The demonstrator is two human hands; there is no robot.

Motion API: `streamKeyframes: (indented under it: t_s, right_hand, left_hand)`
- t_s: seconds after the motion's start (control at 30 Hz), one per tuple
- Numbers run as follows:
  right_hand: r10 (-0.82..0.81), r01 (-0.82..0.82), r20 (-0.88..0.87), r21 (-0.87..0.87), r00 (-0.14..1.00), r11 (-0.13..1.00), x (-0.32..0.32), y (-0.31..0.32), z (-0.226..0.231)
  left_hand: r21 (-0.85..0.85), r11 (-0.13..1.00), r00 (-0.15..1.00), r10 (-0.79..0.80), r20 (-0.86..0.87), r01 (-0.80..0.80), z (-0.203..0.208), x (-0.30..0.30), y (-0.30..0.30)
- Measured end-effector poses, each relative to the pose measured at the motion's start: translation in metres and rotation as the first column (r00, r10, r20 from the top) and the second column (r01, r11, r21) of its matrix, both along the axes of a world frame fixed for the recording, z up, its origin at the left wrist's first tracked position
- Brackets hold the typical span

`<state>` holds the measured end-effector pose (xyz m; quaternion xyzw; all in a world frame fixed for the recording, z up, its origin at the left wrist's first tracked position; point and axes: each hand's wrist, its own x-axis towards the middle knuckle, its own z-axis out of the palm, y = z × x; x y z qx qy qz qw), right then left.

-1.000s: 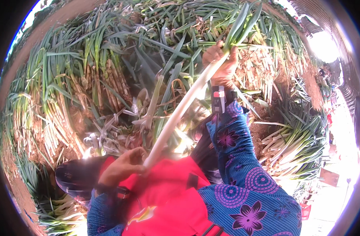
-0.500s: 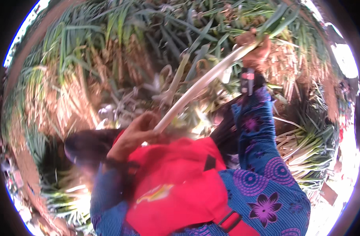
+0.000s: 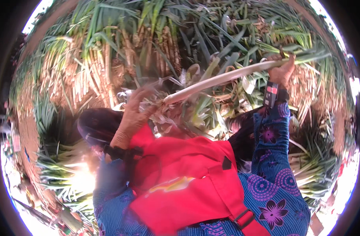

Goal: The person cleans leeks by hand, peeling away the outer layers and pulling off the green leaves before placing them onto a pile.

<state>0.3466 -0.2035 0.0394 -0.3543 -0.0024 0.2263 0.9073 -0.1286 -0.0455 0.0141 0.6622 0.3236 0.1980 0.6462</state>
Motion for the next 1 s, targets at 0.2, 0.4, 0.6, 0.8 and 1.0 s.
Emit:
streamKeyframes:
  t_s: [0.2, 0.4, 0.6, 0.8, 1.0]
  right_hand:
    - [0.151, -0.151, 0.009, 0.042, 0.988, 0.988, -0.054, 0.047, 0.006]
    - [0.521, -0.486, -0.052, 0.291, 0.852, 0.824, -0.106, 0.119, 0.028]
    - [0.829, -0.875, 0.293, 0.248, 0.476, 0.415, -0.219, 0.224, 0.081]
    - [0.747, -0.984, 0.653, 0.012, -0.125, -0.176, -0.489, 0.222, 0.198]
    - [0.485, -0.883, 0.764, -0.468, -0.425, -0.037, -0.602, 0.174, 0.208]
  left_hand:
    - [0.692, 0.698, 0.954, 0.037, -0.296, 0.188, 0.058, 0.001, -0.032]
    - [0.859, 0.484, 0.949, 0.315, 0.006, -0.166, 0.040, -0.066, -0.032]
    - [0.651, 0.712, 0.815, 0.525, -0.245, -0.263, 0.055, -0.152, -0.066]
    - [0.668, 0.309, 0.381, 0.923, -0.041, -0.677, 0.016, -0.250, -0.137]
    - [0.436, -0.158, -0.111, 0.985, 0.132, -0.886, -0.006, -0.310, -0.181]
